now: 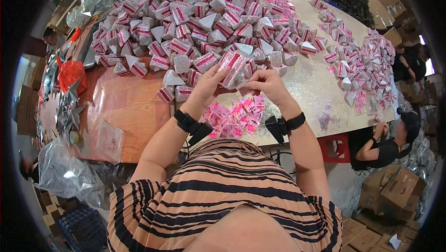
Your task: The person wraps small, triangular items in clear plastic bags and seals them with pink adhesive labels. They pick up an item, place it in a bag, fold the top, and apply a label to seal it. The wrapped packages are placed in a pile on the table.
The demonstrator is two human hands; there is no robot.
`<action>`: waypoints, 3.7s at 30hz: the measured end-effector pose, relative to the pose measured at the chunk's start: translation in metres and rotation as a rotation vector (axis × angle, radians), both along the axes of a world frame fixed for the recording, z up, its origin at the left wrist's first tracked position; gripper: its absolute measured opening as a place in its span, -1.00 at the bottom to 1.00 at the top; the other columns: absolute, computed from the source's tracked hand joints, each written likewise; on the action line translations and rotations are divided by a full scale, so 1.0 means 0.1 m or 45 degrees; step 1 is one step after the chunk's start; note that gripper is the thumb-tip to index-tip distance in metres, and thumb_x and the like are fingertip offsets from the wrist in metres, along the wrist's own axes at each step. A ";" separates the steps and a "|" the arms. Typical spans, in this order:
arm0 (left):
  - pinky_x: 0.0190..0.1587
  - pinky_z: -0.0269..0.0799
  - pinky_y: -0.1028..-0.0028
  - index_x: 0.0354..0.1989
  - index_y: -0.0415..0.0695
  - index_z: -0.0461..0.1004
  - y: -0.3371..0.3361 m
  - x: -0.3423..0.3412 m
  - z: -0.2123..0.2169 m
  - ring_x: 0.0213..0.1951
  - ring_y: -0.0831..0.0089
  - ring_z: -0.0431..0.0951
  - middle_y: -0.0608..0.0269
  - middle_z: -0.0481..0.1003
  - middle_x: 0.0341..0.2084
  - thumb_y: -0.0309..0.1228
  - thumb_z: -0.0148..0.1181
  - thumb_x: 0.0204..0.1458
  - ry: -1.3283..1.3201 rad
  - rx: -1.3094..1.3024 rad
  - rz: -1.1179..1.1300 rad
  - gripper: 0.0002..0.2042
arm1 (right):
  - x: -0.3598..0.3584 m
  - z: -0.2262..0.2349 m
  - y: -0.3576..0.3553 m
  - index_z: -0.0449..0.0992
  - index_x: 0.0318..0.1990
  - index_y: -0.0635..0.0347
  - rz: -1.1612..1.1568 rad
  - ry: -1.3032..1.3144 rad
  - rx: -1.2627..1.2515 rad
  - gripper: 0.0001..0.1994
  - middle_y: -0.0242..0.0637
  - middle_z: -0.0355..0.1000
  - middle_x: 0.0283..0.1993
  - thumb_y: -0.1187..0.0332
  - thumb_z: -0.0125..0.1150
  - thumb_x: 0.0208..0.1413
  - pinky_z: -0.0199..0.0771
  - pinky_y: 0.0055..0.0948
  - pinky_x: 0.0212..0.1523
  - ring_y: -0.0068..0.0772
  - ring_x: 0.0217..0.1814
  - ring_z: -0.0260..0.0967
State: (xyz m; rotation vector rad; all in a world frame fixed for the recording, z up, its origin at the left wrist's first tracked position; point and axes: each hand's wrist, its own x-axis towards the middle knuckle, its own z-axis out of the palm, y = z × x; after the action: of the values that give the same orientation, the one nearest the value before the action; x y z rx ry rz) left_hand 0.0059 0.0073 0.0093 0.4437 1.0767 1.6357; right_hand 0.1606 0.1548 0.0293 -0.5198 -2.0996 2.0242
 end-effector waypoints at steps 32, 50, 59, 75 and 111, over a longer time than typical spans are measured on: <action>-0.36 0.54 0.39 0.14 -0.14 0.22 -0.11 -0.07 -0.43 -0.28 0.29 0.53 0.09 0.40 -0.14 -0.08 -0.02 0.15 0.272 -0.595 -0.208 -0.51 | 1.19 -0.66 1.69 0.47 -0.44 0.38 -0.876 -0.415 0.187 -0.85 -0.14 0.47 -0.57 0.42 0.19 -0.06 0.48 -0.39 -0.65 -0.31 -0.62 0.47; -0.47 0.41 0.55 0.00 -0.22 0.41 -0.19 -0.08 -0.71 -0.46 0.56 0.43 0.20 0.49 -0.35 -0.22 0.16 0.05 0.820 -0.520 -0.373 -0.60 | 0.89 -1.80 0.49 0.56 -0.36 0.21 -0.198 -0.916 1.080 -0.81 -0.06 0.48 -0.40 0.41 0.26 -0.23 0.45 -0.23 -0.31 -0.03 -0.38 0.45; -0.19 0.42 0.26 -0.14 -0.25 0.49 0.10 0.04 -0.83 -0.23 0.12 0.54 -0.11 0.52 -0.29 -0.22 0.22 -0.08 1.531 -0.464 -0.480 -0.60 | 0.85 -1.69 0.35 0.58 -0.47 0.20 -0.241 -1.025 0.958 -0.85 0.00 0.47 -0.47 0.34 0.25 -0.21 0.46 -0.20 -0.29 0.02 -0.36 0.46; -0.07 0.36 0.18 -0.08 -0.17 0.34 0.72 0.62 -1.36 -0.08 0.02 0.40 -0.02 0.37 -0.17 -0.49 0.23 -0.20 2.142 -0.086 -0.933 -0.58 | 1.29 -1.62 0.27 0.56 -0.46 0.20 -0.300 -0.700 0.906 -0.87 -0.07 0.47 -0.40 0.38 0.17 -0.18 0.41 -0.18 -0.24 -0.01 -0.29 0.41; -0.39 0.52 0.57 -0.17 -0.17 0.39 0.41 0.37 -0.65 -0.47 0.53 0.54 0.32 0.45 -0.47 -0.27 0.19 0.05 0.081 -0.442 -0.601 -0.73 | 1.26 -1.52 0.42 0.56 -0.39 0.23 -0.588 -0.630 -0.313 -0.91 -0.37 0.51 -0.47 0.40 0.22 0.03 0.25 -0.64 -0.62 -0.69 -0.59 0.29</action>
State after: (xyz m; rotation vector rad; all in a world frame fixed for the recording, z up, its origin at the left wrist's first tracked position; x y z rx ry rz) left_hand 0.0432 0.0482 -0.0554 0.4765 1.1708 1.0048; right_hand 0.2866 0.1966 -0.1228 -1.5221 -1.7130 2.0135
